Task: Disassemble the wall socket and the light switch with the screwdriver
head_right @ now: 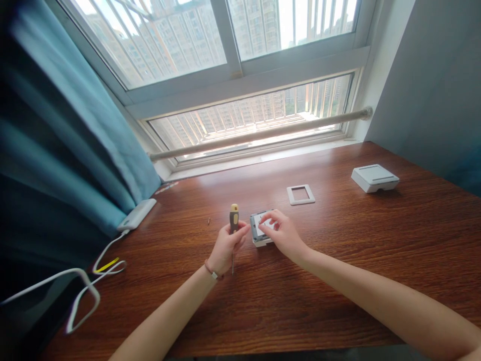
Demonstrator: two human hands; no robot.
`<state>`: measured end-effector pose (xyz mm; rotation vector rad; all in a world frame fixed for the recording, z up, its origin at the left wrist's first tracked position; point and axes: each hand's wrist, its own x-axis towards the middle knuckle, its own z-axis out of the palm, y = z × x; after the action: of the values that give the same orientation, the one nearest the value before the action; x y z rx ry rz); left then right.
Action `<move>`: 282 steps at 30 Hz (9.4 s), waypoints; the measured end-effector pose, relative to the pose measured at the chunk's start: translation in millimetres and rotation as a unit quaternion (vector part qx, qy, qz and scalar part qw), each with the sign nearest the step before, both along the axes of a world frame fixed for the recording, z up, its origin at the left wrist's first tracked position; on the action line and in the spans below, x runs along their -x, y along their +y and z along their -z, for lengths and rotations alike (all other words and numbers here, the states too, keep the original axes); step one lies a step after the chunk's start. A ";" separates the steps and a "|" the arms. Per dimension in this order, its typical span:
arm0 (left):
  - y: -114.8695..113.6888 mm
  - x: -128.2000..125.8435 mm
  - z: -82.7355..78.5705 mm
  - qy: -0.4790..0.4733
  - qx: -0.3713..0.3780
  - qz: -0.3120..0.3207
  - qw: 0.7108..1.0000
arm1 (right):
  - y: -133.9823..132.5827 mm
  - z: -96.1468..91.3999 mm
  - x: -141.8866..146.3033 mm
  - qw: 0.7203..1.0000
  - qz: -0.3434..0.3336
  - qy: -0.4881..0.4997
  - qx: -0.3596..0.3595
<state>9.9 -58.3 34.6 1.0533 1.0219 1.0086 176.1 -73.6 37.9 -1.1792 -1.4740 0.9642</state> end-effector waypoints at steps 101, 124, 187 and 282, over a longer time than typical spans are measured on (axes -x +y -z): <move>78.1 147.4 40.2 0.677 -0.118 -0.144 0.712 | 51.7 52.7 -221.4 0.798 0.288 -0.511 0.139; 24.0 105.2 32.2 0.522 -0.452 0.004 0.723 | 45.1 46.4 -211.9 0.790 0.295 -0.514 0.153; 5.4 22.6 31.6 0.236 -0.372 0.101 0.892 | 17.7 19.6 -53.7 0.984 -0.116 -0.016 -0.137; -14.9 16.2 23.4 0.373 -0.571 -0.141 0.717 | -24.4 21.9 0.6 0.932 -0.176 0.297 0.109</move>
<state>-6.3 -73.2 11.3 2.5499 1.1866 1.5719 175.4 -98.0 16.0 -0.6752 -1.1119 1.6021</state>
